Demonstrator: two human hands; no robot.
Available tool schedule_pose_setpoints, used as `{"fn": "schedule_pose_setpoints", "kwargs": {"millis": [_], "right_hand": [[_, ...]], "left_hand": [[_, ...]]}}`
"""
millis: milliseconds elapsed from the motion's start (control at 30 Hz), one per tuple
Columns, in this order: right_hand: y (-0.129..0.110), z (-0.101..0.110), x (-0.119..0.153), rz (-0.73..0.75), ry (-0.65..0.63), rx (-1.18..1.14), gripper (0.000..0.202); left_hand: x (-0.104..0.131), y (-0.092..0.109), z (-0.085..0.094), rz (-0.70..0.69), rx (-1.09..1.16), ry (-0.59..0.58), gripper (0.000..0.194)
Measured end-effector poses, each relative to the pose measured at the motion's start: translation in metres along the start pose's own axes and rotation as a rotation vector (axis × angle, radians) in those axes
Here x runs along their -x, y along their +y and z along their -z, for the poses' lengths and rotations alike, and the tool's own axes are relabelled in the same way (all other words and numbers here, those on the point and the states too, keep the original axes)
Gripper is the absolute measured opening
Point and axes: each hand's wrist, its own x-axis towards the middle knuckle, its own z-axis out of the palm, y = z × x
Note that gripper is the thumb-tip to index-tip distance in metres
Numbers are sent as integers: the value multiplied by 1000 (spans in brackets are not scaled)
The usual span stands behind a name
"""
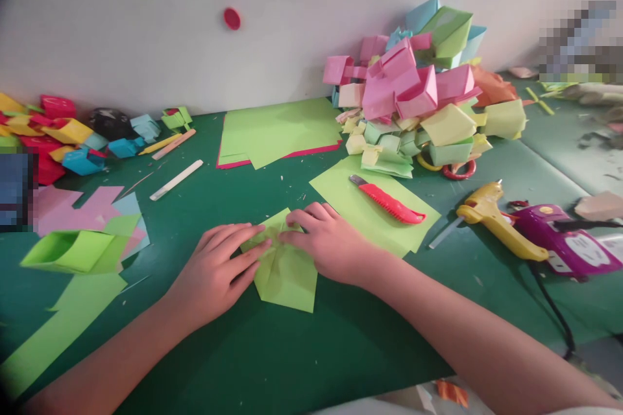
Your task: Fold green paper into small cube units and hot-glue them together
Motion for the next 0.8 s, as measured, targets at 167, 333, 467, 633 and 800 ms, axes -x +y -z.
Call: {"fn": "schedule_pose_setpoints", "kwargs": {"millis": [167, 333, 467, 633, 800], "right_hand": [[2, -3, -1, 14, -1, -11, 67], [1, 1, -1, -14, -14, 31, 67], [-2, 4, 0, -46, -8, 74, 64], [-3, 5, 2, -97, -7, 95, 67], [-1, 6, 4, -114, -4, 85, 65]], "left_hand": [[0, 1, -2, -19, 17, 99, 29], [-1, 1, -1, -50, -11, 151, 27], [-1, 2, 0, -52, 46, 95, 24], [3, 7, 3, -54, 72, -11, 40], [6, 7, 8, -61, 63, -162, 66]]}}
